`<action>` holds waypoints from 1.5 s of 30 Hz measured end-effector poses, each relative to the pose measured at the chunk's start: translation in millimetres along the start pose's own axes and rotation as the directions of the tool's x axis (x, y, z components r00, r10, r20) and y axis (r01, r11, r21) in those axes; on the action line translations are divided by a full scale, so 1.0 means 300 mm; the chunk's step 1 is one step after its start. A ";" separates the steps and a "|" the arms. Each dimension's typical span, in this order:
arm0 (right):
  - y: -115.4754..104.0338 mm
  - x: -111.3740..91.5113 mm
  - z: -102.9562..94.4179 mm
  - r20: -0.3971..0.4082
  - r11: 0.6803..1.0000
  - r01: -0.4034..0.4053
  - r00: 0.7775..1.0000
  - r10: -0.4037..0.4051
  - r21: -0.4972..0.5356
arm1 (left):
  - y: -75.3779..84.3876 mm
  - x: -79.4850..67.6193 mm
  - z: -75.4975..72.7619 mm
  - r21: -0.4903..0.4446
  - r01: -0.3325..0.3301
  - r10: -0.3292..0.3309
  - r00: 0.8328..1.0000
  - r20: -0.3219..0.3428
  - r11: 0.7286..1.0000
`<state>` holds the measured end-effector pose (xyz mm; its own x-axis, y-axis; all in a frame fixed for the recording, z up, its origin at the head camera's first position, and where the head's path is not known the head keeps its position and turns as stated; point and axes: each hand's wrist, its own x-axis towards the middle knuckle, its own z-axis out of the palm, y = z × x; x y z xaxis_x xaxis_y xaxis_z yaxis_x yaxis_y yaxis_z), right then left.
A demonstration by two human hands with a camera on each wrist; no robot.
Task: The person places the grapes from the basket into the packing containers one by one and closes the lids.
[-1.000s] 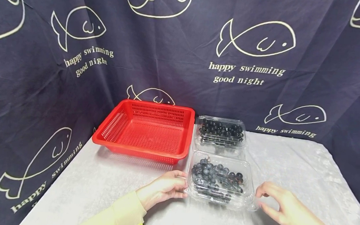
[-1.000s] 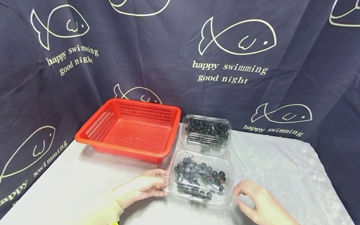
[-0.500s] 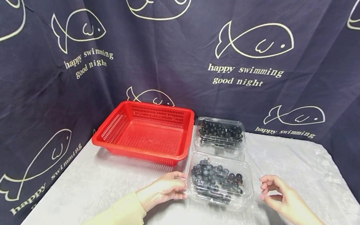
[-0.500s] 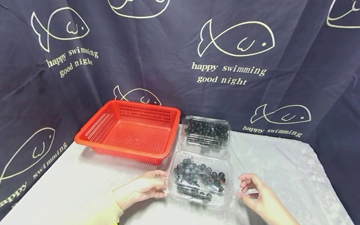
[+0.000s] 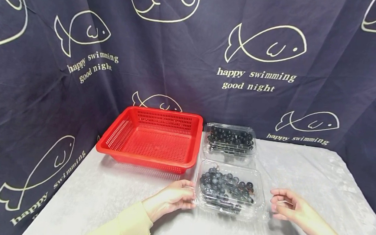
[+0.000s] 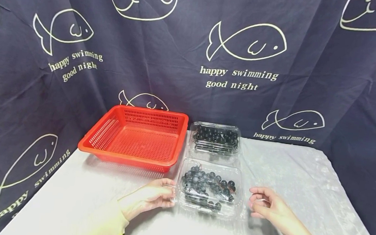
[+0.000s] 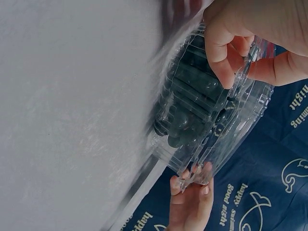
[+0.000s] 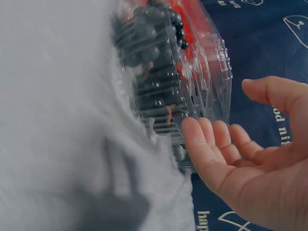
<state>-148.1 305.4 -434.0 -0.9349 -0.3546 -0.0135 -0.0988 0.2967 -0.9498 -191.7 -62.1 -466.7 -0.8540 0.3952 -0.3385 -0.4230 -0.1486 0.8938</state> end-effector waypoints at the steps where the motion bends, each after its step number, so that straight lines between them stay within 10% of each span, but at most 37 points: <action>1: 0.003 -0.001 -0.002 0.025 0.999 -0.026 0.999 0.025 0.037 | 0.001 0.000 0.000 -0.002 0.002 -0.002 1.000 -0.001 1.000; 14: 0.059 0.006 -0.004 0.281 0.877 -0.178 0.958 0.052 0.446 | 0.000 0.001 0.005 -0.007 0.000 0.000 1.000 -0.018 1.000; 45: 0.065 0.033 0.062 0.440 0.778 -0.356 0.891 0.115 0.518 | -0.015 -0.004 0.011 0.117 0.016 -0.016 1.000 -0.001 0.993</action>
<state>-152.9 291.3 -458.3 -0.6944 -0.6715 -0.2588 0.4325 -0.1019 -0.8959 -187.8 -58.7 -469.4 -0.8474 0.3970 -0.3525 -0.3980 -0.0355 0.9167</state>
